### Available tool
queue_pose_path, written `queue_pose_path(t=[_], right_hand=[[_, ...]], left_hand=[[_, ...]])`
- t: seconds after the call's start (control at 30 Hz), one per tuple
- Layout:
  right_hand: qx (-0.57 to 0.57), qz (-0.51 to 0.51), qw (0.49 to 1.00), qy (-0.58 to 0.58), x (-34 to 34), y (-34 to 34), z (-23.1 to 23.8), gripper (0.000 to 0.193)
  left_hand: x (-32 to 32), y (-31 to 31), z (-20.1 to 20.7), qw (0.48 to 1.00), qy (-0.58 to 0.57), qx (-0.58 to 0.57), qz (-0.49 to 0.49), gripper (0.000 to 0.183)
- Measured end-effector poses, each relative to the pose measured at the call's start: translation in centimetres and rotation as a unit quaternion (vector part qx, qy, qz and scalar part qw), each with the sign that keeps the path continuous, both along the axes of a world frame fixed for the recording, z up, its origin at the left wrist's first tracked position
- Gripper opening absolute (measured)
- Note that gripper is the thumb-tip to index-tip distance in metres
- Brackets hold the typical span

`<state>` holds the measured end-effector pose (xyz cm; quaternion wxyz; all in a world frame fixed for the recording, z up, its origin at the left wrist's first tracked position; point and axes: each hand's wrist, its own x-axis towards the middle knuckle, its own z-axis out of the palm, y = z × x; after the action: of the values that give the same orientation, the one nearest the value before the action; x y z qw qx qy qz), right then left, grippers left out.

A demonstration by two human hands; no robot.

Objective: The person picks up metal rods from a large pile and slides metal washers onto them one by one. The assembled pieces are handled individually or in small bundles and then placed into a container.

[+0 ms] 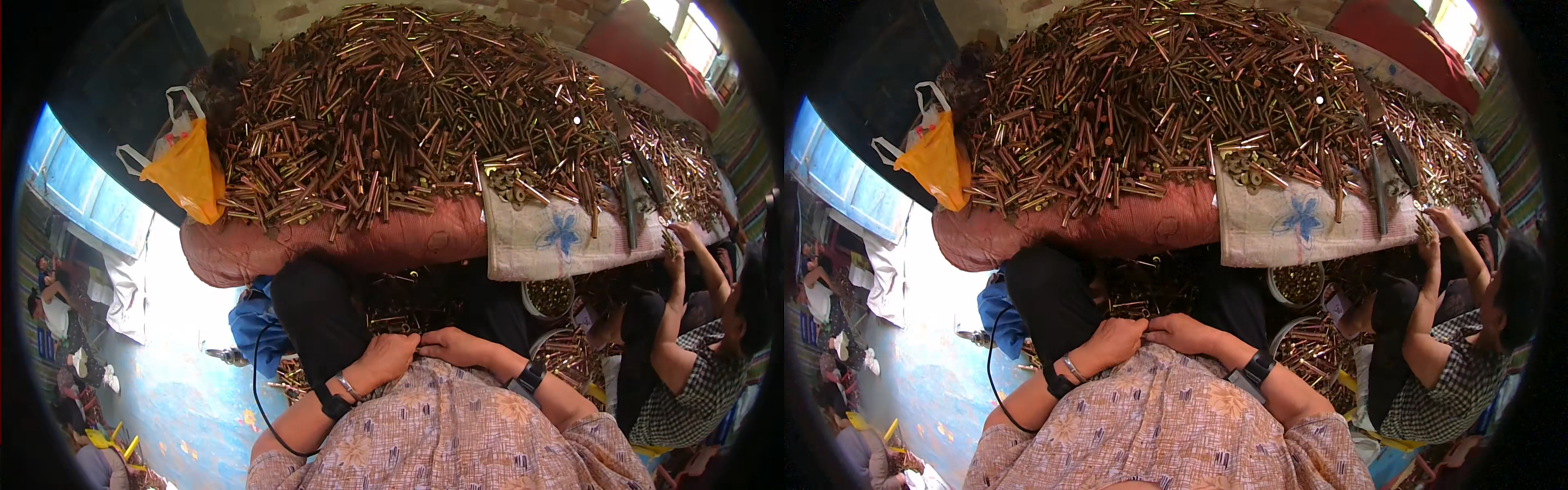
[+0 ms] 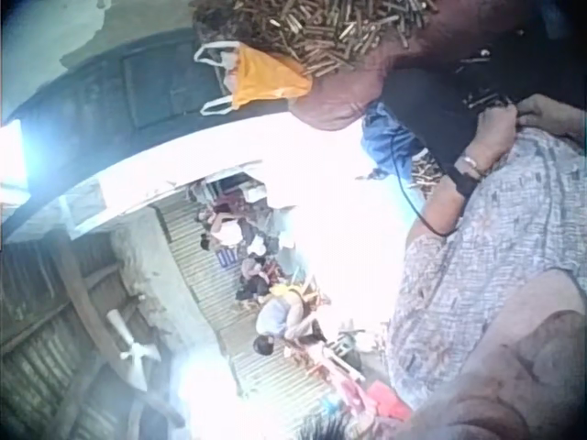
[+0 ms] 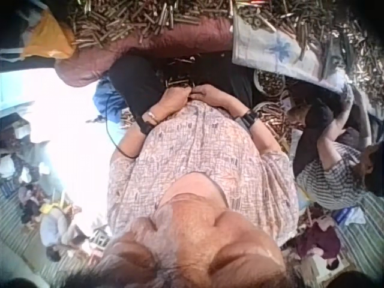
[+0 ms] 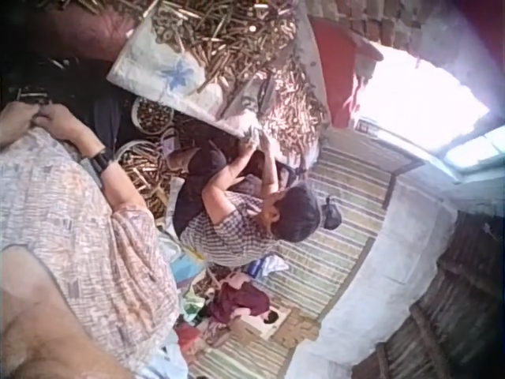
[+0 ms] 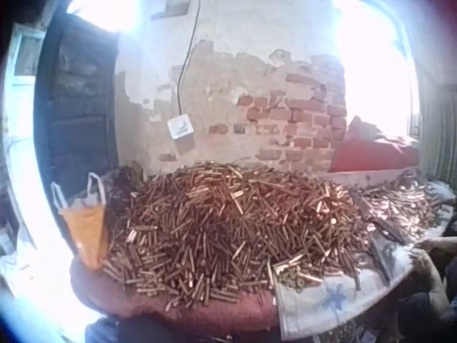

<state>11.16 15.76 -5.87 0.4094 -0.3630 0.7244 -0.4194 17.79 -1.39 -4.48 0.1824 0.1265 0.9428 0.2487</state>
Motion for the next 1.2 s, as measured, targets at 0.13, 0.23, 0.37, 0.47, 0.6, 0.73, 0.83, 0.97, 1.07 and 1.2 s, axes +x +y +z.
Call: queue_pose_path(t=[0.13,0.23,0.37,0.47,0.6,0.73,0.83,0.97,1.07,1.2], right_hand=[[0.011,0.011,0.999,0.05,0.0,0.0,0.8,0.025],[0.012,0.025,0.995,0.093,-0.1,0.0,0.6,0.025],[0.062,0.049,0.988,0.133,-0.1,-0.1,2.0,0.027],[0.016,0.039,0.994,0.102,-0.3,-0.1,1.3,0.027],[-0.091,-0.086,0.992,0.026,-0.9,0.3,-0.3,0.018],[-0.062,-0.215,0.953,-0.206,-2.6,0.6,2.2,0.013],[-0.174,-0.251,0.911,-0.277,-2.9,-0.1,2.4,0.014],[-0.244,-0.259,0.891,-0.281,-3.1,-1.0,3.0,0.014],[-0.25,-0.259,0.893,-0.269,-2.9,-1.5,3.2,0.014],[-0.254,-0.274,0.89,-0.263,-2.7,-1.4,2.3,0.013]], left_hand=[[-0.2,-0.4,-0.3,0.999,-0.04,0.032,0.013,0.015],[-0.6,-0.7,-0.5,0.993,-0.08,0.09,0.007,0.019],[-0.6,-0.8,-1.2,0.982,-0.118,0.147,0.014,0.021],[-0.5,-0.7,-1.2,0.98,-0.121,0.158,0.031,0.024],[-0.9,-0.7,-1.6,0.976,-0.131,0.153,0.08,0.026],[-1.3,-0.8,-0.7,0.933,-0.176,0.255,0.184,0.019],[-1.7,-0.8,1.0,0.865,-0.269,0.362,0.222,0.016],[-1.4,-0.7,1.2,0.786,-0.306,0.488,0.223,0.018],[-1.2,-0.6,0.8,0.769,-0.294,0.521,0.224,0.022],[-1.3,0.1,1.0,0.777,-0.247,0.505,0.284,0.017]])
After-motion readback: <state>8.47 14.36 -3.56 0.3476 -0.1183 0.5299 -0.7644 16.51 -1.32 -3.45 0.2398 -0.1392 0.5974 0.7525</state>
